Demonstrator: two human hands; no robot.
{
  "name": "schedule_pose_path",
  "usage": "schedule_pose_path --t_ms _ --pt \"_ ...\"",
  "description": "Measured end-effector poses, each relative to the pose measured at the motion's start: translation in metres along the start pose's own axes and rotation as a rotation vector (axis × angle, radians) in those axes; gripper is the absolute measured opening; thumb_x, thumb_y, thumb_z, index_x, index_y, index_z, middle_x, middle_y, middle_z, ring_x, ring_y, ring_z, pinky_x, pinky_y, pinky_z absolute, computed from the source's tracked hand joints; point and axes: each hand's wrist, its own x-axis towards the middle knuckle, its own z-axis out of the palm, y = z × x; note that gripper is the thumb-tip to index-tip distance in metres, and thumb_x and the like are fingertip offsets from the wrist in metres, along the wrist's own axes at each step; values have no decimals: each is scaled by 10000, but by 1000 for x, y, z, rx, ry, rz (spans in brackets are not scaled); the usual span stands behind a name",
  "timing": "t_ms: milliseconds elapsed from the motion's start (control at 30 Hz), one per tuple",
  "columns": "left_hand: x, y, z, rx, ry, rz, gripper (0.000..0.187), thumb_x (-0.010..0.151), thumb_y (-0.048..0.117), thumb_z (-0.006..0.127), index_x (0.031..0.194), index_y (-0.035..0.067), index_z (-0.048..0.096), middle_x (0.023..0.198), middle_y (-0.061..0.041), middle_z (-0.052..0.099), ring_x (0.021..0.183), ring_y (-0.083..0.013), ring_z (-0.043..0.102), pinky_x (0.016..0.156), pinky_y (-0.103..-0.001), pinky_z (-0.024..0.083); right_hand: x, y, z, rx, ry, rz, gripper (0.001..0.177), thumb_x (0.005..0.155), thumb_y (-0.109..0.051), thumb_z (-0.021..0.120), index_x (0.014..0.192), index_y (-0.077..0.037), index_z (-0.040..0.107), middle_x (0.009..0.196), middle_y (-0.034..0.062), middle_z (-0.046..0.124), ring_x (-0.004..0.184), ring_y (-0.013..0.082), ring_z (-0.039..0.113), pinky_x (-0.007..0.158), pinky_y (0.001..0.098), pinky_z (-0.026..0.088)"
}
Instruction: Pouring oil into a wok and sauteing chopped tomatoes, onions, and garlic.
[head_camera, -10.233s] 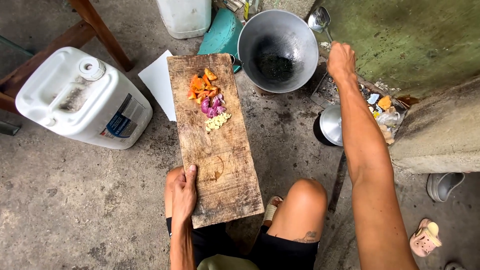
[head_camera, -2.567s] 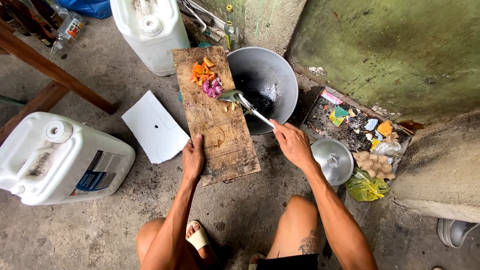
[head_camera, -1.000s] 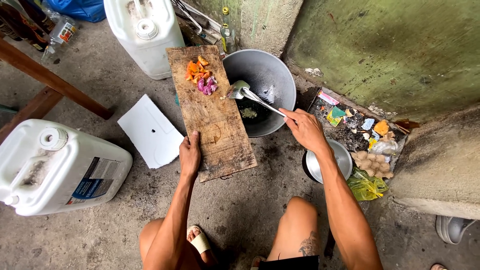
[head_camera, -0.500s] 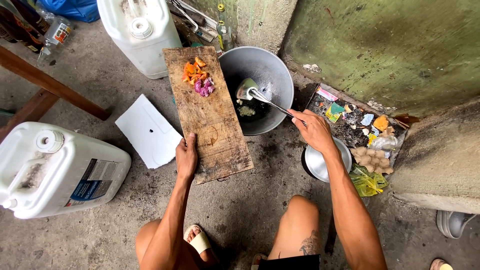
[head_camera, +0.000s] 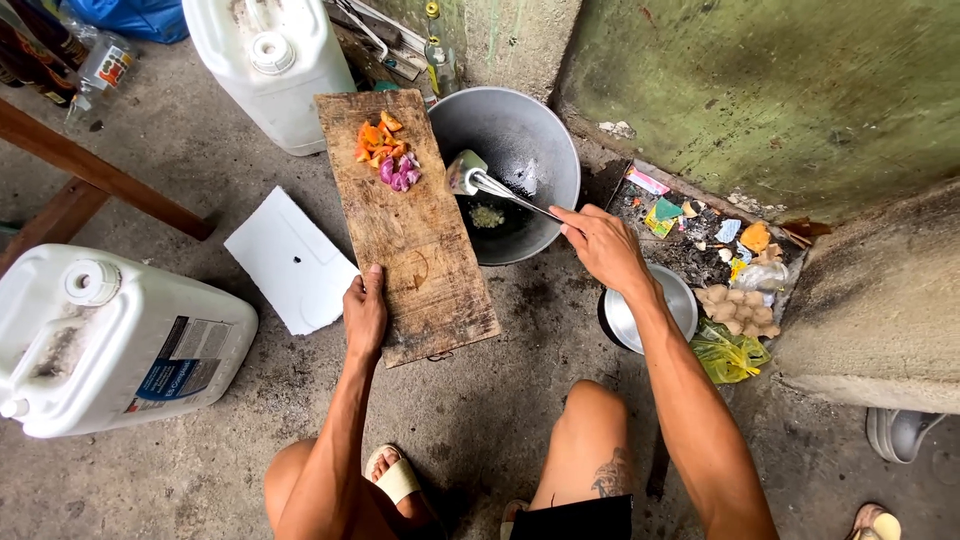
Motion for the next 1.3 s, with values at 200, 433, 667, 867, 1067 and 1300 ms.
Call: schedule_pose_path --t_ms 200,433,667,867,1067,1300 --pt "18 -34 -2 -59 70 192 813 1053 642 555 1273 -140 589 757 52 658 699 -58 607 778 -383 516 -14 24 5 -63 71 94 316 990 -162 634 1298 -139 704 830 136 615 739 352 630 672 475 492" --pt "-13 8 -30 -5 69 -36 914 962 668 515 1381 -145 517 527 -2 486 484 -125 472 702 -445 541 -50 80 85 76 -301 645 360 1052 -217 506 1388 -144 610 1043 210 723 903 412 717 786 506 581" --pt "-32 0 -50 -41 60 -48 841 1048 641 519 1395 -123 568 769 75 452 677 -41 434 701 -358 416 -20 63 135 8 -283 449 381 1043 -203 491 1398 -131 613 1001 221 752 878 390 722 780 537 573" --pt "-31 -24 -57 -15 103 -80 860 1040 638 527 1402 -141 559 809 -42 544 806 -199 494 934 -634 456 54 101 150 -35 -61 335 348 1005 -195 516 1319 -133 653 1095 214 733 956 436 707 822 530 557" --pt "-36 -7 -63 -31 110 -69 1006 990 718 518 1520 -131 418 758 -117 571 794 -238 645 1008 -537 501 81 64 146 -190 -113 336 309 1031 -196 525 1298 -110 657 1092 258 717 979 462 686 834 559 546" --pt "1 -74 -47 49 112 39 900 1138 620 512 1053 -258 690 1135 334 271 959 70 505 1071 -645 445 34 79 117 -156 -219 265 346 1003 -182 520 1306 -94 661 1058 255 720 904 457 710 801 561 554"
